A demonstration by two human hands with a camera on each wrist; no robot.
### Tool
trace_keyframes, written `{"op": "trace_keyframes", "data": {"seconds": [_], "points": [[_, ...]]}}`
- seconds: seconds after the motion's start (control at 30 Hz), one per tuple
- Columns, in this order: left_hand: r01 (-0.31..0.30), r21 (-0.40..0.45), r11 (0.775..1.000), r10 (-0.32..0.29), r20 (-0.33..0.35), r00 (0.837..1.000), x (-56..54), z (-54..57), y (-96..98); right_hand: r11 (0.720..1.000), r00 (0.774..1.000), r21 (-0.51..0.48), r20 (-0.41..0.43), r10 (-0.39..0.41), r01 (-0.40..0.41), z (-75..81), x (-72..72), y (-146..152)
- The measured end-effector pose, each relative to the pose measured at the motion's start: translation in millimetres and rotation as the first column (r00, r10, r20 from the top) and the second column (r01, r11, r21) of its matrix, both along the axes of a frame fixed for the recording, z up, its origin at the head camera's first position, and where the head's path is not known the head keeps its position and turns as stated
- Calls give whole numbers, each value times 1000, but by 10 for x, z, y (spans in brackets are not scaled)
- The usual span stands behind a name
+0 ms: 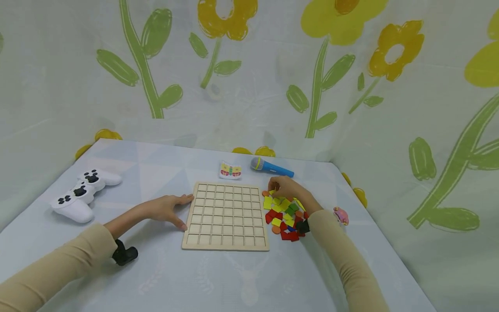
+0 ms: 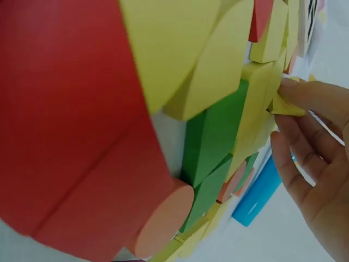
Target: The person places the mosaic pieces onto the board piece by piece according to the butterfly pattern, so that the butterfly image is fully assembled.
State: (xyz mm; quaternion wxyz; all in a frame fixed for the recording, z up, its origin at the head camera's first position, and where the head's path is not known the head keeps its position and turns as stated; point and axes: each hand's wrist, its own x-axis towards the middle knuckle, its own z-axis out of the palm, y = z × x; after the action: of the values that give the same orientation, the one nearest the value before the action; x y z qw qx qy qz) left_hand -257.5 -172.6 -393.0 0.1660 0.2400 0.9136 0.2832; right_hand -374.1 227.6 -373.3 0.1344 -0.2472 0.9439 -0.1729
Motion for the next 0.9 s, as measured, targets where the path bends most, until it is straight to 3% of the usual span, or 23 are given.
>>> {"op": "trace_keyframes", "data": {"seconds": [0.3, 0.5, 0.73, 0.9], "points": [[6, 1, 1000, -6, -4, 1000, 5, 10, 0, 1000, 997, -9, -73, -10, 9, 130, 60, 19], [4, -14, 1000, -4, -3, 1000, 20, 33, 10, 995, 991, -95, -125, -38, 26, 211, 113, -29], [7, -16, 1000, -7, -2, 1000, 32, 34, 22, 975, 993, -215, -93, -76, 54, 166, 201, -217], [0, -13, 1000, 0, 3, 1000, 36, 26, 16, 957, 998, -287, -43, -54, 40, 132, 251, -442]]}}
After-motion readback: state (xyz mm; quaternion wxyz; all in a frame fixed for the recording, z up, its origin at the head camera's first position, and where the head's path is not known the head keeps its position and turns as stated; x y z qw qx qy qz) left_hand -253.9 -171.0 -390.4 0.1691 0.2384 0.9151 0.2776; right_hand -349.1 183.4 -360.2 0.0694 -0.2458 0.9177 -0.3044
